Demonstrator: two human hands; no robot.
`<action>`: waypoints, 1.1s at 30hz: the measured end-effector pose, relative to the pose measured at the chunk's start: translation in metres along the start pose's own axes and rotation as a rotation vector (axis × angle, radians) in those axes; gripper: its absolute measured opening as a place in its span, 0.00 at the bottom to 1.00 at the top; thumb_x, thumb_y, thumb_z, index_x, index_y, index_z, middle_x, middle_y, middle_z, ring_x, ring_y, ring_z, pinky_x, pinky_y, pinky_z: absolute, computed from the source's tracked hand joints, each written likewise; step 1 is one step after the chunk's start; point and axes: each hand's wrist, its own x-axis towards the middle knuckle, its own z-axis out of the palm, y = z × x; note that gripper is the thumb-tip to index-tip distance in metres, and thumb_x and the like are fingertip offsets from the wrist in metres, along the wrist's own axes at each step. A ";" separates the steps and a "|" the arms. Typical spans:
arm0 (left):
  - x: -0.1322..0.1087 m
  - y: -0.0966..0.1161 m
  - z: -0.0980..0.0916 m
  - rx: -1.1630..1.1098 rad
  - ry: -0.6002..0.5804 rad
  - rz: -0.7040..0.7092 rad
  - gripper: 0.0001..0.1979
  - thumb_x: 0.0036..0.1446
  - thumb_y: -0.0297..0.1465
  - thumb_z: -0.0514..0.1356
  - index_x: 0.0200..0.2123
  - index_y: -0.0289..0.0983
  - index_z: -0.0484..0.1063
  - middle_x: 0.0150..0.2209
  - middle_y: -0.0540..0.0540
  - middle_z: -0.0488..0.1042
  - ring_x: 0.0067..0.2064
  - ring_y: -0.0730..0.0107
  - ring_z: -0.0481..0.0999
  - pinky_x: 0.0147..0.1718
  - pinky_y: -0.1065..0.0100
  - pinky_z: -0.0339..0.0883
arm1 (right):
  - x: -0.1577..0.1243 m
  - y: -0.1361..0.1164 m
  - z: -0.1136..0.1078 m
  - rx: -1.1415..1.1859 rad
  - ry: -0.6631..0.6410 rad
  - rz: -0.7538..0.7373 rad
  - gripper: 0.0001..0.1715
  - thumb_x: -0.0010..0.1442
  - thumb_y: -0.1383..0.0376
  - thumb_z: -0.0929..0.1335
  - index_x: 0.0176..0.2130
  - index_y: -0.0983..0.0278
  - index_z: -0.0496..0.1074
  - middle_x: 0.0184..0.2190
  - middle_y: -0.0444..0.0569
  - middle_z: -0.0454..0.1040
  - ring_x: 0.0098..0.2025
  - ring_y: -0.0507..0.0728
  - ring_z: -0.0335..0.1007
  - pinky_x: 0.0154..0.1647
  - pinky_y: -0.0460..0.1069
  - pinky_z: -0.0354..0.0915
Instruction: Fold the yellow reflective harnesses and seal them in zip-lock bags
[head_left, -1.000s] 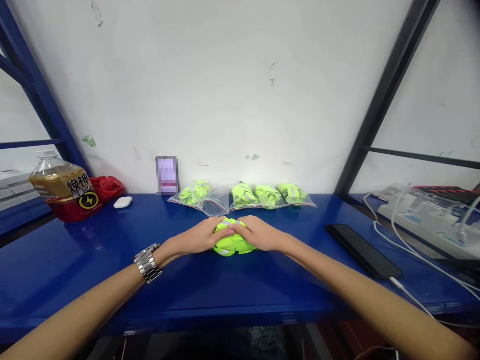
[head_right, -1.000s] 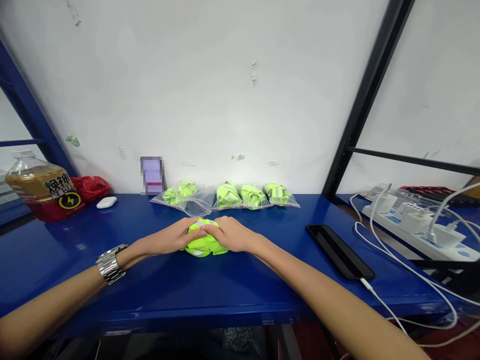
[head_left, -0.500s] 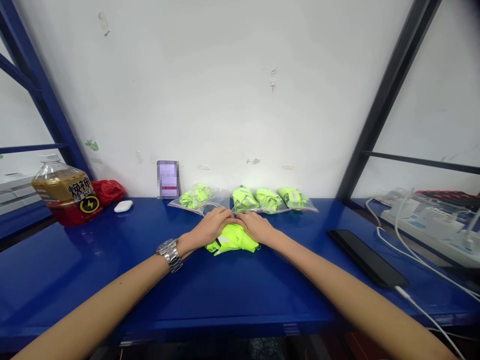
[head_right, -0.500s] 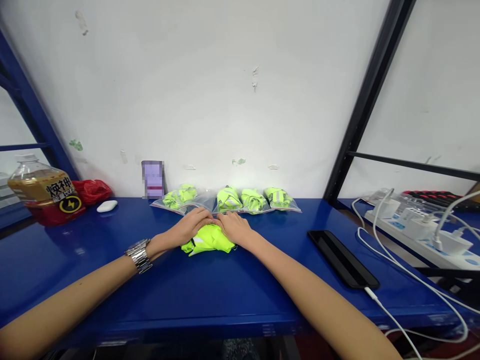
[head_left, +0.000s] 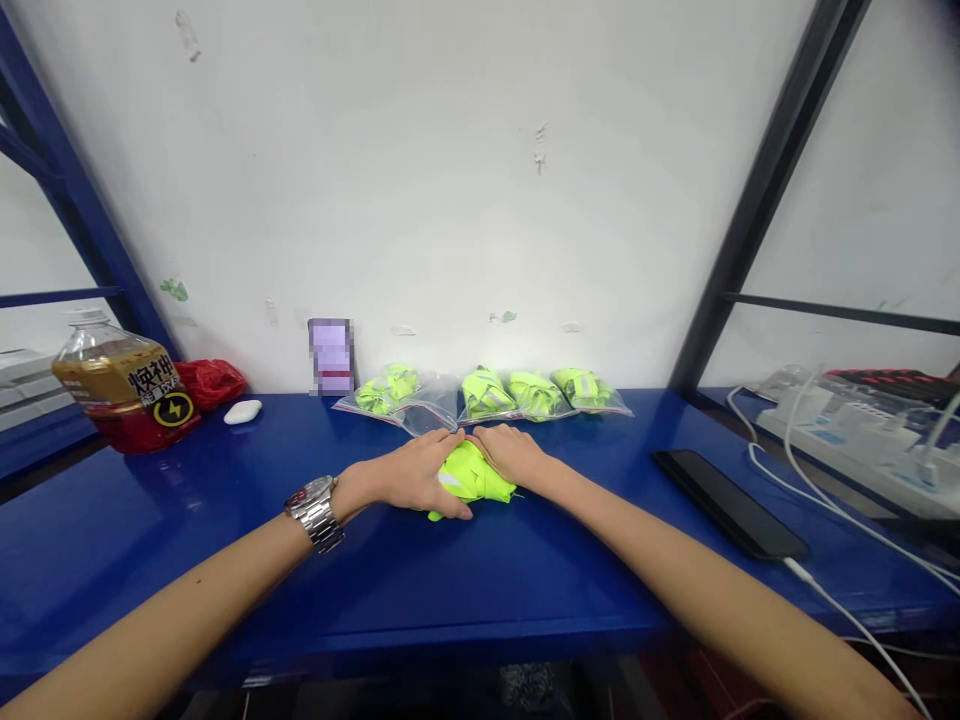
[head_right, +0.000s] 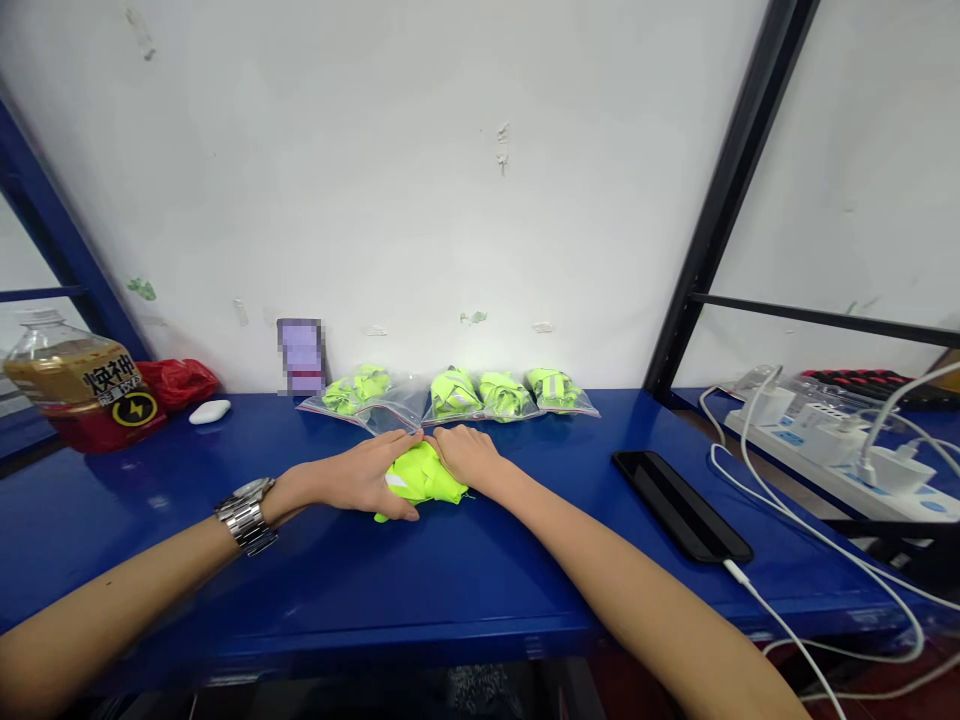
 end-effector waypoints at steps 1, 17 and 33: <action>0.001 0.000 -0.002 0.009 -0.023 0.010 0.49 0.42 0.55 0.63 0.61 0.34 0.55 0.57 0.35 0.64 0.57 0.46 0.65 0.52 0.59 0.60 | 0.000 0.000 0.000 0.002 0.006 0.000 0.26 0.69 0.54 0.52 0.44 0.63 0.70 0.40 0.60 0.76 0.41 0.66 0.75 0.37 0.55 0.66; -0.001 -0.003 0.002 0.006 0.058 0.053 0.34 0.42 0.35 0.64 0.54 0.36 0.61 0.49 0.37 0.69 0.50 0.45 0.70 0.44 0.56 0.66 | -0.015 0.000 -0.008 0.445 0.061 -0.330 0.44 0.61 0.44 0.62 0.65 0.65 0.49 0.62 0.61 0.57 0.62 0.65 0.56 0.59 0.58 0.56; -0.004 0.004 -0.006 -0.171 0.325 0.027 0.31 0.36 0.29 0.64 0.46 0.37 0.57 0.38 0.46 0.68 0.35 0.62 0.70 0.30 0.66 0.60 | -0.015 -0.015 0.000 0.510 0.307 -0.237 0.47 0.38 0.63 0.72 0.58 0.61 0.61 0.50 0.52 0.72 0.48 0.65 0.71 0.46 0.56 0.66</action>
